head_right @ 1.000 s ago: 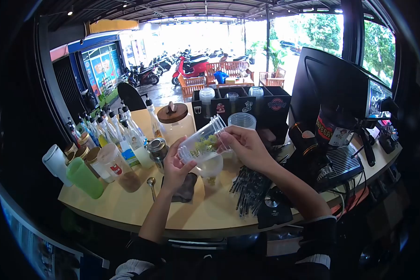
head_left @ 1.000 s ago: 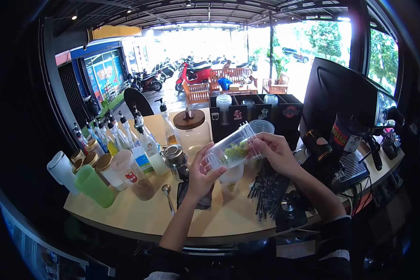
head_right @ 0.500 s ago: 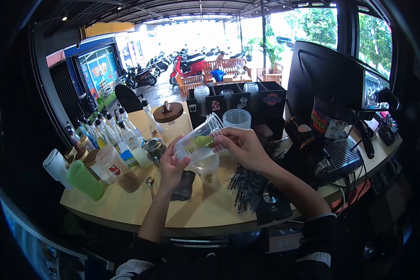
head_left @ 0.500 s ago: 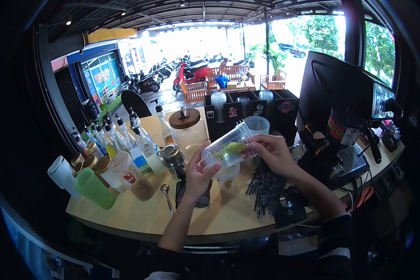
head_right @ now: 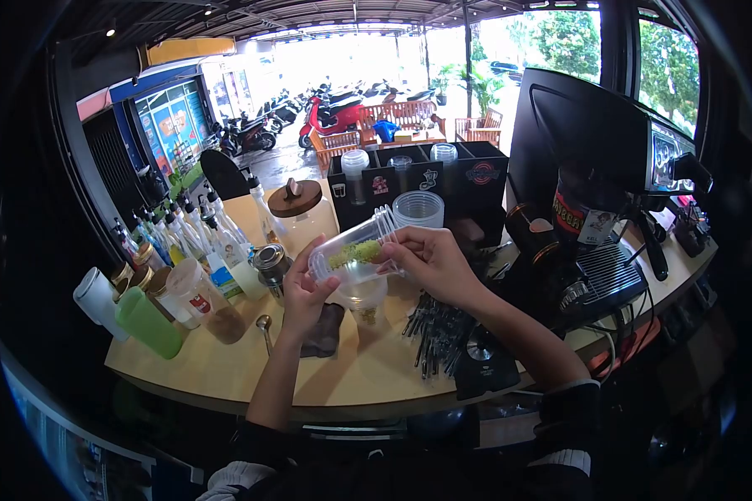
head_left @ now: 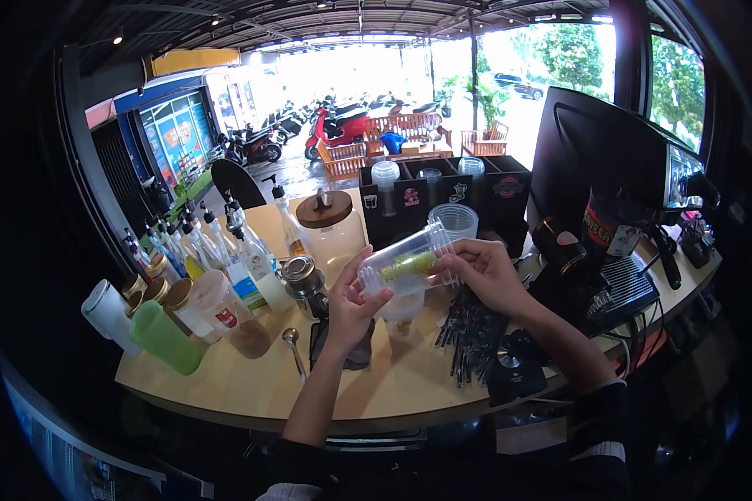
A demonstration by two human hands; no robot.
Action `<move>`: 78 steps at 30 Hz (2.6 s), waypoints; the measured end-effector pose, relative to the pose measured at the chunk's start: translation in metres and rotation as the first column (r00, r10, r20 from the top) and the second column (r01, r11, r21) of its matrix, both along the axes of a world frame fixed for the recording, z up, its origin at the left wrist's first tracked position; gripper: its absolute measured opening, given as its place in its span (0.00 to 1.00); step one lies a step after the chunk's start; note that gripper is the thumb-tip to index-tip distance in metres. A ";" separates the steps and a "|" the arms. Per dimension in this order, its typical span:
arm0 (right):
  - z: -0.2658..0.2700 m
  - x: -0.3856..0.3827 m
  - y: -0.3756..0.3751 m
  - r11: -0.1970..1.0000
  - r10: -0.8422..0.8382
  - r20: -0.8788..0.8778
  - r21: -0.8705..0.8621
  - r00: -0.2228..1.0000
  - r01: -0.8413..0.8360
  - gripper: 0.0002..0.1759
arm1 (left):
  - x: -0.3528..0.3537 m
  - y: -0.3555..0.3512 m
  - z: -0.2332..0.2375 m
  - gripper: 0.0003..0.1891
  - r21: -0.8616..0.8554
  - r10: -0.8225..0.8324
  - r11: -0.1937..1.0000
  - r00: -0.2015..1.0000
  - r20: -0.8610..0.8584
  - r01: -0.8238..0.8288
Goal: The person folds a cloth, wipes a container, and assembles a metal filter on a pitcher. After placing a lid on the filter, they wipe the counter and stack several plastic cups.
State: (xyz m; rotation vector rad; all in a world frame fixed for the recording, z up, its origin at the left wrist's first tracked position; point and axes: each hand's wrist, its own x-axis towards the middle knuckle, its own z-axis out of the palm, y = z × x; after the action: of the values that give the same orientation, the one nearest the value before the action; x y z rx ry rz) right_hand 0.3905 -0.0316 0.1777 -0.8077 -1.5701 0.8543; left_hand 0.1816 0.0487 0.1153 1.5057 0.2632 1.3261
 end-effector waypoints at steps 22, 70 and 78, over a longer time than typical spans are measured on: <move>0.034 0.000 0.010 0.773 -0.555 0.284 0.524 0.782 0.358 0.32 | 0.027 0.025 0.053 0.45 0.271 0.182 0.942 0.979 0.091 -0.200; 0.034 0.109 0.293 0.800 -0.590 0.690 0.431 0.419 0.418 0.32 | 0.052 0.043 -0.021 0.15 0.640 0.480 0.766 0.614 -0.627 0.054; 0.021 0.109 0.288 0.820 -0.548 0.728 0.368 0.413 0.439 0.35 | 0.052 0.044 -0.022 0.15 0.647 0.484 0.761 0.619 -0.619 0.052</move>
State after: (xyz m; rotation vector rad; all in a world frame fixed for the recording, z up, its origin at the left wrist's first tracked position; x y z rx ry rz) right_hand 0.4991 0.2567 0.1989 -1.6375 -1.9514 -0.1485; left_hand 0.2337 0.0928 0.0932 2.6732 0.6309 0.8957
